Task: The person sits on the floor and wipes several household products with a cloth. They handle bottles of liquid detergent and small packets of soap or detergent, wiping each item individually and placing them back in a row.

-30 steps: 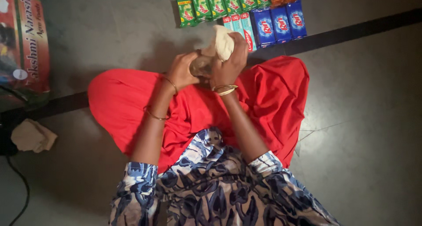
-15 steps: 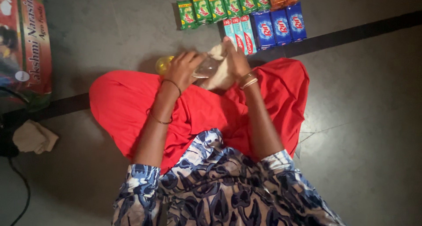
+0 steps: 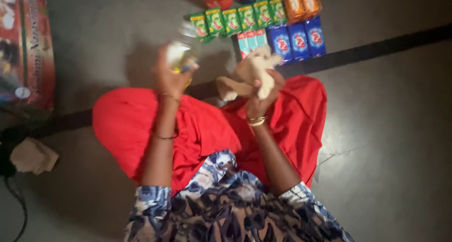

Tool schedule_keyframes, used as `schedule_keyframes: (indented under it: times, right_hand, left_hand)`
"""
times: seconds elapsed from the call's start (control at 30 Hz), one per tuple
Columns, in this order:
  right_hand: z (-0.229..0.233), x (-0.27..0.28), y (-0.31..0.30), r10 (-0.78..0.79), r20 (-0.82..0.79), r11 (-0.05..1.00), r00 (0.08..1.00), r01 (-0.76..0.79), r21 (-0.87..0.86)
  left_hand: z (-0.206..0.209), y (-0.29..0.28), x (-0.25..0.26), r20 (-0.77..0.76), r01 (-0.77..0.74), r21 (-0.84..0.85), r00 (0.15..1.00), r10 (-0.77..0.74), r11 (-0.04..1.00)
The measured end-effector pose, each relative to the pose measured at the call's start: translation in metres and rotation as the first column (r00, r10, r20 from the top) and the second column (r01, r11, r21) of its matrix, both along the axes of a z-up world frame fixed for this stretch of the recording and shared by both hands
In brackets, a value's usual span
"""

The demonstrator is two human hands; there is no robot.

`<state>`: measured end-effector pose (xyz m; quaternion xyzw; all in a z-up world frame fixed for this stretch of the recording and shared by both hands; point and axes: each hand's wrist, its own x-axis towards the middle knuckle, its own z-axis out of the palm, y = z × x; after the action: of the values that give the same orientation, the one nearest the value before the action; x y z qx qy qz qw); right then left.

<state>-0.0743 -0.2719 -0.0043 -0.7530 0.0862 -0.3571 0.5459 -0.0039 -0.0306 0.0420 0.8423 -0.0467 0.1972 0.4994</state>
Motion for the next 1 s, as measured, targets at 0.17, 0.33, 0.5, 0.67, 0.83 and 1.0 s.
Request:
schedule_keyframes:
  times: [0.17,0.33,0.5,0.67,0.83,1.0]
  right_hand:
    - [-0.042,0.018,0.010,0.403,-0.423,0.912,0.812,-0.318,0.260]
    - [-0.061,0.011,0.037,0.568,-0.607,0.722,0.556,-0.690,0.043]
    - [-0.029,0.006,0.053,0.544,-0.762,0.523,0.350,-0.852,-0.019]
    - [-0.002,0.018,0.053,0.577,-0.756,0.533,0.310,-0.844,0.062]
    - [0.008,0.023,0.054,0.571,-0.771,0.523,0.283,-0.849,0.076]
    - [0.012,0.020,0.054,0.618,-0.711,0.537,0.336,-0.841,0.069]
  left_hand:
    - [-0.024,0.037,0.060,-0.070,-0.104,-0.434,0.994,0.081,0.895]
    - [-0.031,0.062,0.156,-0.018,0.156,-0.610,0.977,-0.211,0.777]
    - [-0.045,0.069,0.215,-0.022,0.347,-0.625,0.888,-0.460,0.700]
    - [-0.076,0.061,0.233,-0.058,0.405,-0.604,0.836,-0.545,0.686]
    - [-0.084,0.058,0.243,-0.295,0.263,-0.452,0.858,-0.421,0.852]
    - [-0.089,0.056,0.244,-0.244,0.333,-0.499,0.831,-0.499,0.800]
